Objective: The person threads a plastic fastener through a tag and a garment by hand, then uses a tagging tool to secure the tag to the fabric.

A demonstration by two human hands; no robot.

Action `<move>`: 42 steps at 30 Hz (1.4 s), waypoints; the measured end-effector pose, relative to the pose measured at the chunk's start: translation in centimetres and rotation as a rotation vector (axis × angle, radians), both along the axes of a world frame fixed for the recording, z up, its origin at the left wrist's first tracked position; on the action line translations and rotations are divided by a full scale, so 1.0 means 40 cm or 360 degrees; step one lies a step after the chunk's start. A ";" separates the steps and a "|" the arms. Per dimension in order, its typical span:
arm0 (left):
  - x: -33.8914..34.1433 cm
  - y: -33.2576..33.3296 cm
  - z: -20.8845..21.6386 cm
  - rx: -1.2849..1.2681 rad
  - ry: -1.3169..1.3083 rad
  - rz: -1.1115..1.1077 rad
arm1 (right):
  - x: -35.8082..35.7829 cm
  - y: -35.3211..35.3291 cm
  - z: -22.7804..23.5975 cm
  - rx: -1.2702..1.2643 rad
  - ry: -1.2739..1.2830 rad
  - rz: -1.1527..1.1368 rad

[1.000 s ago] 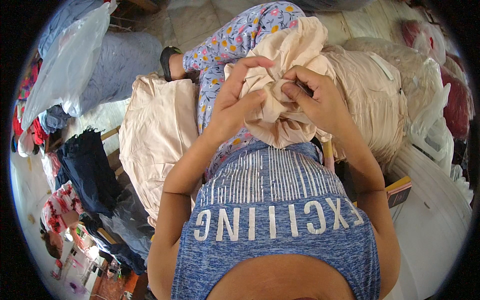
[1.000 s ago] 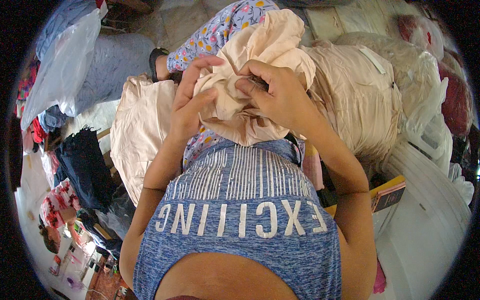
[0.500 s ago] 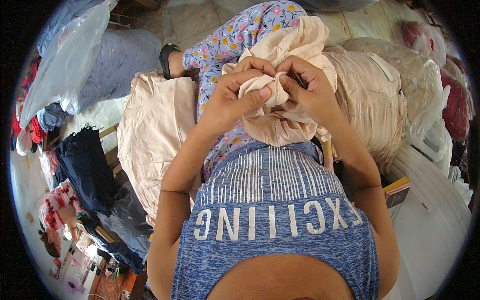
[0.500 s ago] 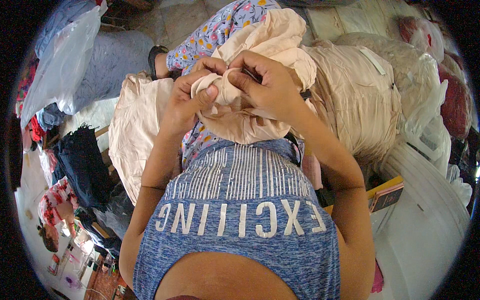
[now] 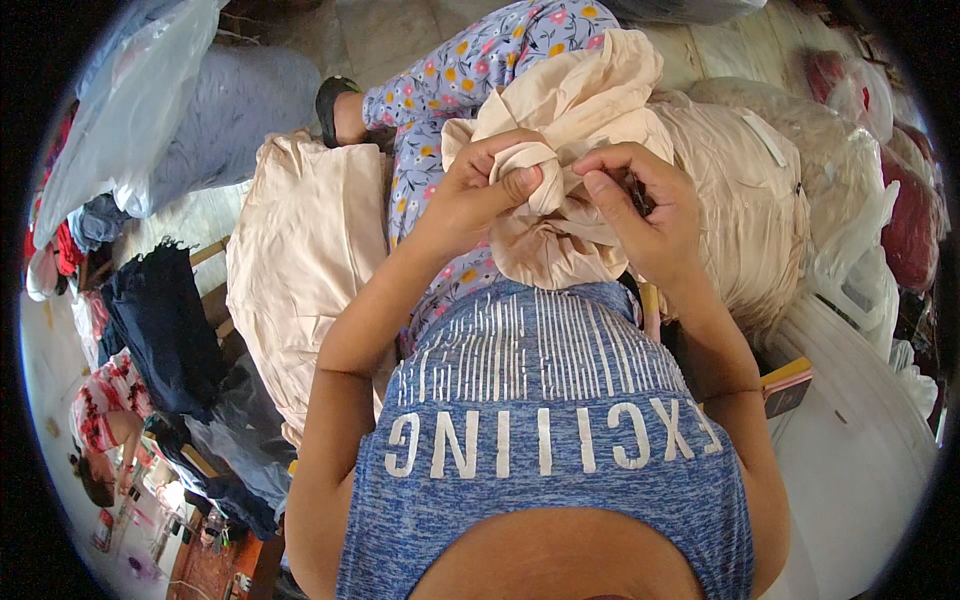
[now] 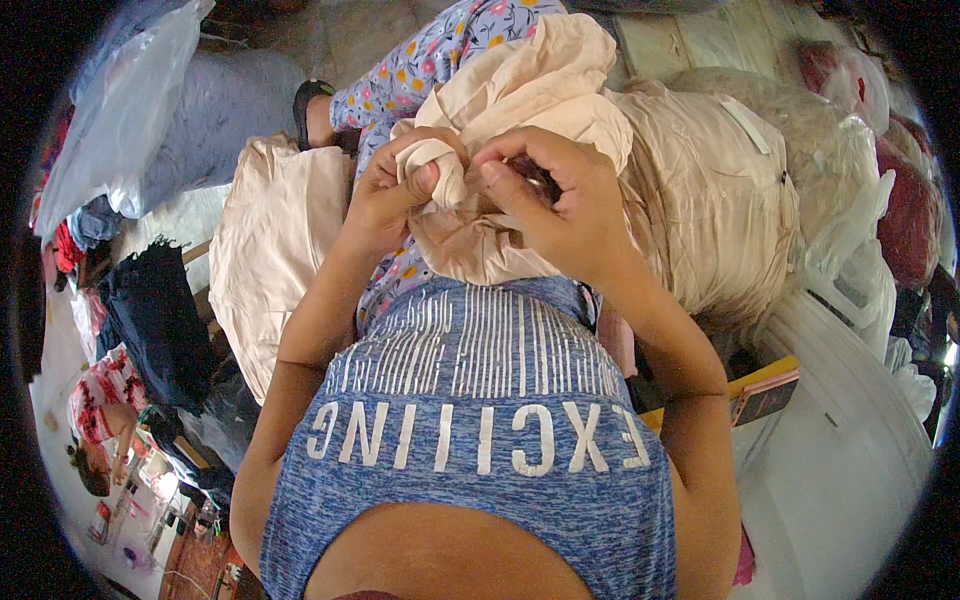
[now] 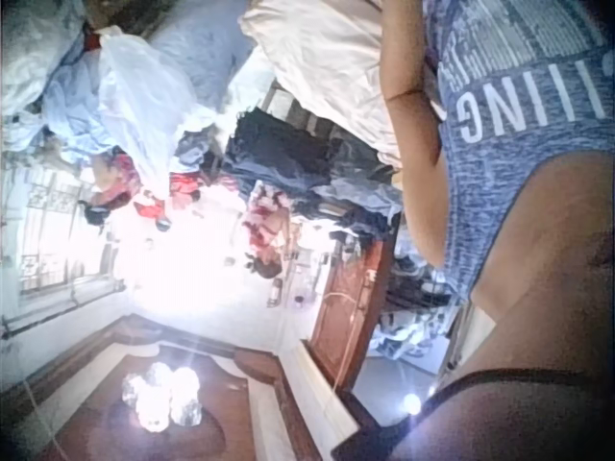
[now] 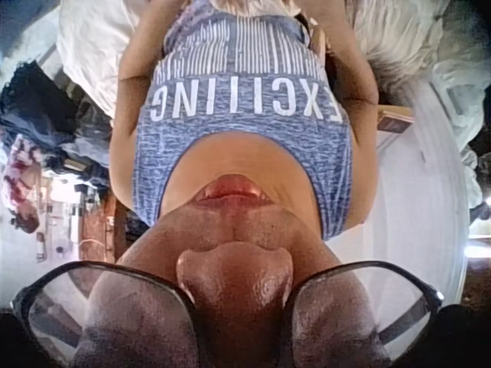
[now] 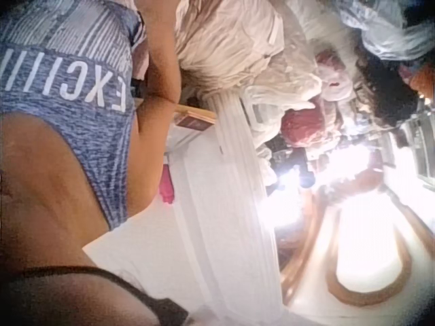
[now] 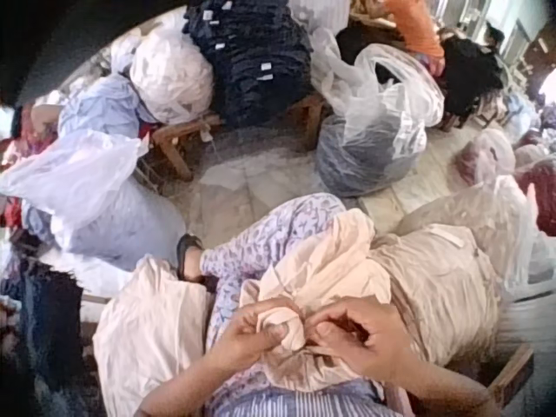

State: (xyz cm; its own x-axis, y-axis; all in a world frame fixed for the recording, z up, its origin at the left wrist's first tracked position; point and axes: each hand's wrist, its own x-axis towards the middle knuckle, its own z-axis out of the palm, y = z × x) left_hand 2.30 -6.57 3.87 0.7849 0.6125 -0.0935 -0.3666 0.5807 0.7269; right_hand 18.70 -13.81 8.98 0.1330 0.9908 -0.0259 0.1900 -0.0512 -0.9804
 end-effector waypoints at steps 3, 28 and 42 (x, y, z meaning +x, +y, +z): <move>0.005 -0.007 -0.002 -0.0012 0.0035 0.0055 | -0.010 0.011 0.046 0.0065 -0.0273 0.0035; 0.021 -0.014 0.001 -0.0058 0.0056 -0.0066 | 0.009 0.010 0.054 -0.0098 -0.0020 0.0155; 0.020 -0.019 -0.001 -0.0153 0.0065 -0.0035 | -0.015 0.000 0.065 0.0092 -0.0849 0.0294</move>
